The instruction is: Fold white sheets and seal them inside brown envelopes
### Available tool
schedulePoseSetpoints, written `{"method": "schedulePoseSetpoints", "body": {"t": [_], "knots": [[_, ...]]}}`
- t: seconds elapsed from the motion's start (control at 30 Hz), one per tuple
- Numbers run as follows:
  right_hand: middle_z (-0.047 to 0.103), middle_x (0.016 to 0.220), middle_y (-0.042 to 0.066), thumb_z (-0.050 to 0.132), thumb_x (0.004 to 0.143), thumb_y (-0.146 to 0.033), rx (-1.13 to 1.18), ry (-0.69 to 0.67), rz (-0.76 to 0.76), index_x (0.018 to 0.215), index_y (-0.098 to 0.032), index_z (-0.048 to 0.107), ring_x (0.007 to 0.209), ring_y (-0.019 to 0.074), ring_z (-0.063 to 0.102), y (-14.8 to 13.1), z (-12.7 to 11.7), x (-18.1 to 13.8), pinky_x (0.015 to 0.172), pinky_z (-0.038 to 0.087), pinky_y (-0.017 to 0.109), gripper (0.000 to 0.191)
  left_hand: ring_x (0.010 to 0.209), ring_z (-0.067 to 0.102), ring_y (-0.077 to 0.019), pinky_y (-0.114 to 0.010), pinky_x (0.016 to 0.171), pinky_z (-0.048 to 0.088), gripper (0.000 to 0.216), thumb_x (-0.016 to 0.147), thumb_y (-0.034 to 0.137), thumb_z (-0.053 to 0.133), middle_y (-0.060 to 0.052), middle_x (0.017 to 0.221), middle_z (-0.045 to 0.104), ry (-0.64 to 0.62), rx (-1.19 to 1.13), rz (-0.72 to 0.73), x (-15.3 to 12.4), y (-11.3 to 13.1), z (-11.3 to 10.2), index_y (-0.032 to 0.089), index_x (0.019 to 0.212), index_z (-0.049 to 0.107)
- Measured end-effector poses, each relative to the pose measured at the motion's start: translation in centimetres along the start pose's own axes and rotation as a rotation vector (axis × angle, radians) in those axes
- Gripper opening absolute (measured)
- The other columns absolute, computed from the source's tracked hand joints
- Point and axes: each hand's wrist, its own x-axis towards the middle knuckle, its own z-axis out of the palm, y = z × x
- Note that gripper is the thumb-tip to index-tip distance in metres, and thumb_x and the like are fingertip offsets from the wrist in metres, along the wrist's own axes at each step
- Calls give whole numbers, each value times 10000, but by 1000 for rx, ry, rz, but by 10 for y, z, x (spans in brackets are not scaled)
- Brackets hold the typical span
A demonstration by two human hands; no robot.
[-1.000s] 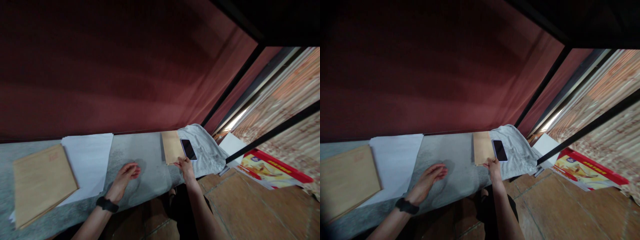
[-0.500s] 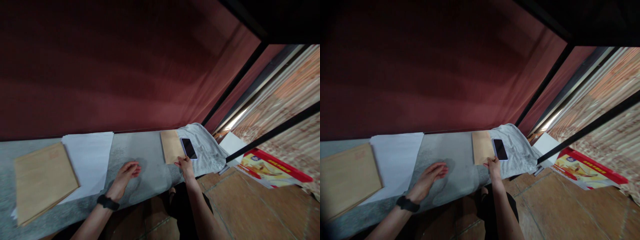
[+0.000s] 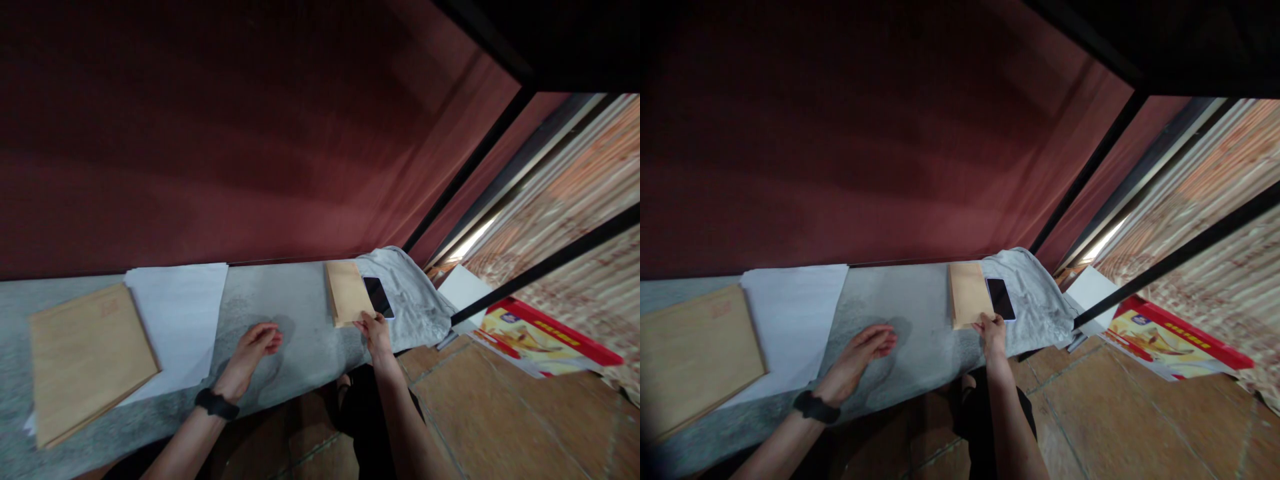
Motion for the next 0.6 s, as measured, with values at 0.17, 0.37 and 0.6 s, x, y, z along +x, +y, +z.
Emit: {"method": "schedulePoseSetpoints", "body": {"t": [0.17,0.37,0.6], "knots": [[596,638,-65,776,554,-352,-27,-5,-13,795,-259,492,514,136,608,2,0,-1,563,606,304,384,829,705,-230,-351,757,559,563,601,595,816,-97,900,741,-17,23,-7,0,1,1,169,951,706],[557,645,-90,722,565,-350,-80,26,-54,901,-270,495,503,136,583,4,3,-1,531,569,294,413,825,690,-230,-350,750,553,438,670,529,773,-96,911,737,-30,68,9,-1,0,3,184,934,710],[513,649,-103,669,600,-336,-199,20,-128,1011,-260,529,502,133,534,6,2,-1,471,462,246,441,815,676,-227,-338,731,544,416,666,519,764,-84,879,727,-27,85,32,1,-5,2,193,918,706]]}}
